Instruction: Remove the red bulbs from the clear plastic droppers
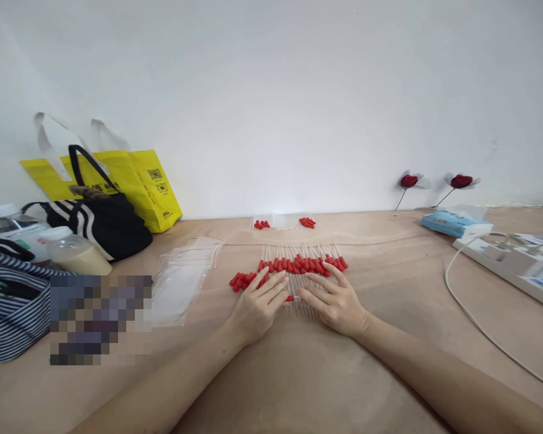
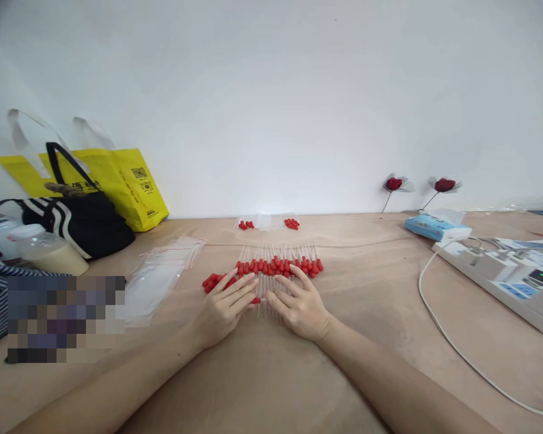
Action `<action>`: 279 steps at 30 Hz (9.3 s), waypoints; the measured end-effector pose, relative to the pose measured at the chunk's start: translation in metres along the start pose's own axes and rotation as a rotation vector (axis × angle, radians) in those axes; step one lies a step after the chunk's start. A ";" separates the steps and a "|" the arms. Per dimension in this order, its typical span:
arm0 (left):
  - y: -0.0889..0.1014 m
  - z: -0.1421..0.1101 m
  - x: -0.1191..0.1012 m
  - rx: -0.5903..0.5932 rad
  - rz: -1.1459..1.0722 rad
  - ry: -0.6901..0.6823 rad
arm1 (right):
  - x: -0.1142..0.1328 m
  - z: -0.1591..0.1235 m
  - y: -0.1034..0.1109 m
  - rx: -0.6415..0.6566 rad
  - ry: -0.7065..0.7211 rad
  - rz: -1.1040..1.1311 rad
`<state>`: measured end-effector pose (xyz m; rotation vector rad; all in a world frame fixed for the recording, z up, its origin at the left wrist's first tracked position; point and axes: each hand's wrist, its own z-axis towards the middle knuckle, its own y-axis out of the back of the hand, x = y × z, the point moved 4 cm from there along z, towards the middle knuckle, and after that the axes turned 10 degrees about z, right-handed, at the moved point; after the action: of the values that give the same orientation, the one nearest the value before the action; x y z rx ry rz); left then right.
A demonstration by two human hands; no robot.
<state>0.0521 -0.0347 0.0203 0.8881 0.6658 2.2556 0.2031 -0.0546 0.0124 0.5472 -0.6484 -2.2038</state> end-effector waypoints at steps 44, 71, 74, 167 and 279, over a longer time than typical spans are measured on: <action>-0.008 -0.076 0.124 0.381 -0.336 1.176 | -0.041 -0.044 0.003 0.163 -0.711 0.108; -0.021 0.031 0.052 0.446 -0.293 0.609 | -0.033 -0.031 0.003 0.038 -0.679 0.232; -0.051 0.058 0.040 0.547 -0.325 0.667 | -0.046 -0.036 0.011 0.018 -0.716 0.197; 0.008 -0.009 -0.005 0.045 -0.013 -0.026 | 0.019 -0.003 0.011 0.039 -0.018 -0.009; 0.009 0.003 -0.006 0.031 -0.049 0.122 | 0.002 -0.004 0.007 0.061 -0.043 0.048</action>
<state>0.0547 -0.0442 0.0258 0.7445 0.7714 2.2746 0.2085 -0.0613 0.0133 0.5120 -0.7460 -2.1620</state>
